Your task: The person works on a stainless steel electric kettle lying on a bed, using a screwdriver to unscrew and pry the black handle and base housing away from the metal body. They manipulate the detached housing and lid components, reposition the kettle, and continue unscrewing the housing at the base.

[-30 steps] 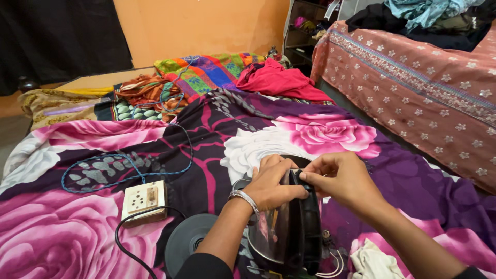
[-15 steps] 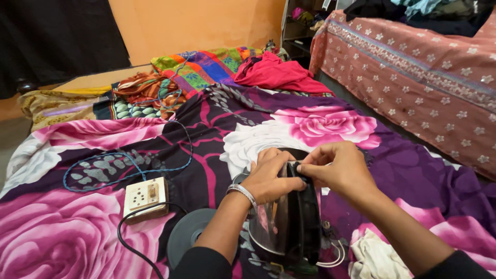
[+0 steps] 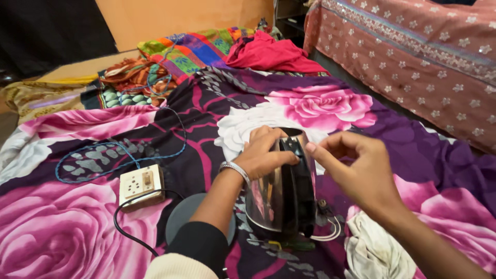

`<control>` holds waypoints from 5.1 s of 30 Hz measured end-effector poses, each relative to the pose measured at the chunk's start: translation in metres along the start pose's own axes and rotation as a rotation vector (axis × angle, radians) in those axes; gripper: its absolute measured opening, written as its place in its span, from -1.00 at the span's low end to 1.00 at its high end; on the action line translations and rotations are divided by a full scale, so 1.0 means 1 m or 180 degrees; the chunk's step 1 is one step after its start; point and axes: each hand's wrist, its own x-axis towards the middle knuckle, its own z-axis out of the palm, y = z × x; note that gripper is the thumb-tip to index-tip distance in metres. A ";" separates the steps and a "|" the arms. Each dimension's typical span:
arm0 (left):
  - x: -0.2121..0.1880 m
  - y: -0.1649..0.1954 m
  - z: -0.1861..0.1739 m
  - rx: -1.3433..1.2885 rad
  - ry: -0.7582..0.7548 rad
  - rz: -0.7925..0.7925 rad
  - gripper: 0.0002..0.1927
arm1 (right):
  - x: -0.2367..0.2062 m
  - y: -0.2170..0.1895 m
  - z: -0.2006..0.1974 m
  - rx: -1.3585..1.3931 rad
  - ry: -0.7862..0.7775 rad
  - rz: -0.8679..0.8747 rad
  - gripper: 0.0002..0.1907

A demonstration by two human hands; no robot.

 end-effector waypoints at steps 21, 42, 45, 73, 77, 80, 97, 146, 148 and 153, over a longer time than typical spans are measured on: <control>0.030 -0.018 0.003 0.0003 -0.0201 -0.0057 -0.25 | -0.144 0.152 0.081 -0.3218 -0.2617 -0.1000 -0.61; 0.028 0.000 -0.005 -0.0033 -0.0126 -0.0044 -0.42 | 0.044 -0.161 -0.105 -0.3130 -0.2109 -0.0001 -0.71; 0.025 0.004 -0.006 -0.0019 -0.0123 -0.0062 -0.42 | 0.047 -0.147 -0.098 -0.3436 -0.1548 -0.0034 -0.72; 0.017 0.027 -0.015 0.0027 -0.0115 -0.0301 -0.44 | 0.033 -0.086 -0.061 -0.2640 -0.1121 -0.0901 -0.80; 0.017 0.026 -0.015 0.0017 -0.0118 -0.0364 -0.44 | 0.034 -0.087 -0.061 -0.2652 -0.1118 -0.0899 -0.80; 0.017 0.025 -0.015 0.0026 -0.0121 -0.0363 -0.44 | 0.034 -0.088 -0.061 -0.2623 -0.1113 -0.0937 -0.79; 0.013 0.031 -0.010 0.0022 0.0036 -0.0280 -0.49 | 0.022 -0.085 -0.043 -0.3753 -0.0893 -0.1401 -0.82; 0.010 0.050 0.013 0.0070 0.0151 -0.0404 -0.47 | 0.019 -0.070 -0.033 -0.3329 -0.1056 -0.0053 -0.64; 0.009 0.050 0.012 0.0001 0.0122 -0.0428 -0.47 | 0.025 -0.072 -0.034 -0.2945 -0.0914 0.0635 -0.58; 0.007 0.053 0.012 -0.0081 0.0240 -0.0459 -0.47 | 0.025 -0.072 -0.040 -0.2473 -0.0697 0.0946 -0.58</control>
